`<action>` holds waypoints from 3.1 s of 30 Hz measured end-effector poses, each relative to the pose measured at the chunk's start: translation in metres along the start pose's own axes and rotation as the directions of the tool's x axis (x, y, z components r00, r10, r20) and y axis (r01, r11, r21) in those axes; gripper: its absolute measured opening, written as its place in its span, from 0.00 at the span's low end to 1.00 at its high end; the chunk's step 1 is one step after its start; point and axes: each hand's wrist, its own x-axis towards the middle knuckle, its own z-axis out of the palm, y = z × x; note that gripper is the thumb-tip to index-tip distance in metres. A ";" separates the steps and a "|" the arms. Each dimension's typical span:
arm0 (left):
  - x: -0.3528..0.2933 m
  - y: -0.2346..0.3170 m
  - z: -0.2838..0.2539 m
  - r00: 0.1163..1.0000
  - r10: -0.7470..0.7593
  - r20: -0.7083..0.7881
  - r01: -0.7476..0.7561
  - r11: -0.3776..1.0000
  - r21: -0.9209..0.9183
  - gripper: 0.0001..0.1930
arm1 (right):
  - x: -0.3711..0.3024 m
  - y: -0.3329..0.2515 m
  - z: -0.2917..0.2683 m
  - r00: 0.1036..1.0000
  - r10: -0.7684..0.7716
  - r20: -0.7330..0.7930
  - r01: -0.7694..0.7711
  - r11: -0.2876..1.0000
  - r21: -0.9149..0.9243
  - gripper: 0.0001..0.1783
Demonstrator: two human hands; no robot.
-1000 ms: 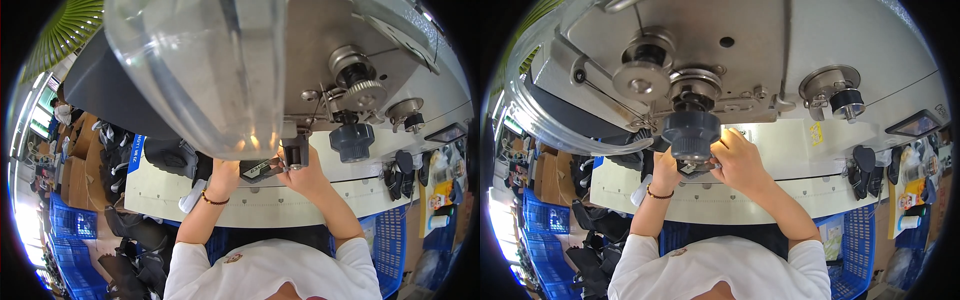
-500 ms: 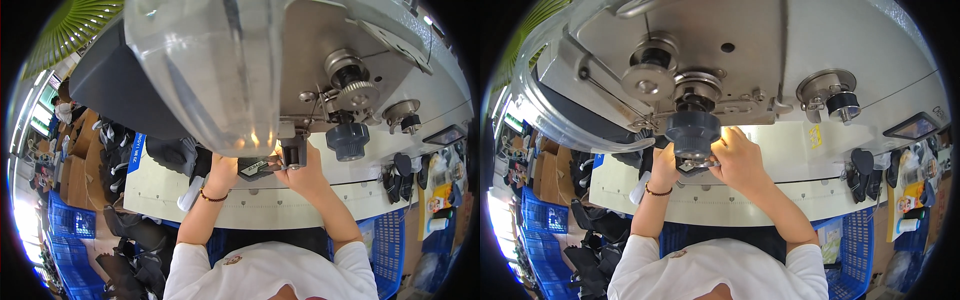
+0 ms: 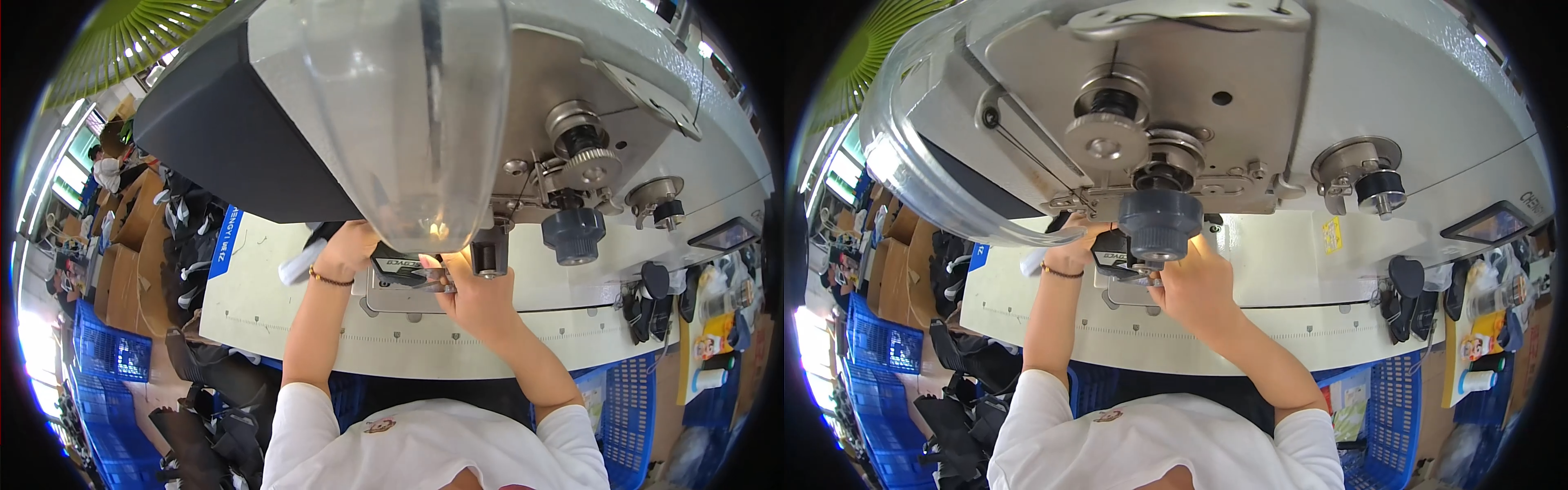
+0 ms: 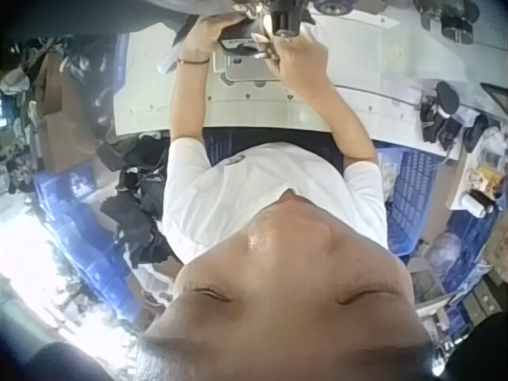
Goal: Using a sewing machine to join pieces of a shoe upper.
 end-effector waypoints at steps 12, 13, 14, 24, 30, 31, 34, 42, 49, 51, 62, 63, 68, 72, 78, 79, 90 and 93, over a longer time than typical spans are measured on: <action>0.057 0.003 -0.014 0.933 0.230 -0.278 -0.172 0.961 0.219 0.11 | -0.007 0.021 -0.010 0.996 -0.038 -0.079 0.046 0.993 0.112 0.19; 0.056 0.004 -0.012 0.934 0.220 -0.282 -0.170 0.967 0.191 0.11 | -0.008 0.020 -0.009 0.999 -0.024 -0.049 0.032 0.987 0.158 0.19; 0.056 0.005 -0.010 0.935 0.209 -0.287 -0.167 0.972 0.163 0.11 | -0.009 0.019 -0.009 1.000 -0.012 -0.018 0.016 0.979 0.204 0.18; 0.059 0.010 -0.015 0.940 0.084 -0.331 -0.132 0.984 -0.123 0.11 | -0.013 0.022 -0.002 0.999 0.032 -0.020 -0.029 0.987 0.160 0.17; 0.054 0.011 -0.017 0.932 -0.009 -0.363 -0.104 0.950 -0.293 0.11 | -0.019 0.025 0.000 0.932 0.355 -0.073 -0.263 0.801 0.538 0.12; 0.054 0.011 -0.015 0.931 -0.023 -0.365 -0.103 0.941 -0.323 0.11 | -0.023 0.032 0.006 0.865 0.474 -0.163 -0.293 0.742 0.603 0.09; 0.061 0.011 -0.013 0.925 -0.072 -0.374 -0.093 0.910 -0.405 0.11 | -0.033 0.050 0.014 0.709 0.700 -0.084 -0.483 0.569 0.666 0.10; 0.074 0.012 -0.010 0.922 -0.196 -0.333 -0.055 0.786 -0.615 0.11 | -0.022 0.116 0.037 0.826 0.547 0.134 -0.534 0.684 0.497 0.16; 0.067 0.018 -0.009 0.919 -0.285 -0.272 -0.023 0.650 -0.760 0.11 | 0.003 0.086 0.022 0.831 0.507 0.230 0.033 -0.458 0.888 0.11; 0.068 0.022 -0.009 0.916 -0.308 -0.257 -0.016 0.613 -0.790 0.11 | 0.011 0.074 0.016 0.835 0.516 0.189 -0.005 -0.337 0.942 0.10; -0.033 0.038 0.029 0.819 -0.342 -0.460 -0.247 0.514 -0.821 0.13 | -0.027 0.046 -0.046 0.836 0.521 0.172 -0.454 0.480 0.751 0.20; -0.038 0.052 0.045 0.778 -0.349 -0.523 -0.139 0.715 -0.685 0.12 | -0.026 0.039 -0.045 0.836 0.532 0.137 -0.462 0.545 0.700 0.21; -0.016 0.096 0.080 0.769 -0.104 -0.630 0.210 0.973 0.096 0.12 | -0.006 0.008 -0.037 0.924 0.379 0.061 -0.365 0.818 0.445 0.15; -0.005 0.107 0.083 0.697 -0.082 -0.713 0.236 0.964 0.120 0.08 | 0.006 0.007 -0.039 0.970 0.174 -0.173 -0.146 0.976 0.160 0.11; -0.002 0.123 0.081 0.711 -0.125 -0.692 0.203 0.979 0.032 0.05 | 0.020 0.007 -0.041 0.998 0.059 -0.031 -0.063 0.980 -0.189 0.07; -0.002 0.124 0.082 0.709 -0.171 -0.684 0.182 0.982 -0.058 0.06 | 0.021 0.006 -0.040 0.998 0.057 -0.029 -0.061 0.980 -0.187 0.07; 0.003 0.121 0.083 0.717 -0.153 -0.680 0.104 0.988 -0.113 0.05 | 0.025 -0.005 -0.026 0.970 0.230 -0.074 -0.232 0.972 -0.026 0.06; 0.000 0.126 0.082 0.760 -0.122 -0.639 0.120 0.992 -0.047 0.04 | 0.028 -0.011 -0.028 0.956 0.290 -0.033 -0.292 0.955 -0.055 0.06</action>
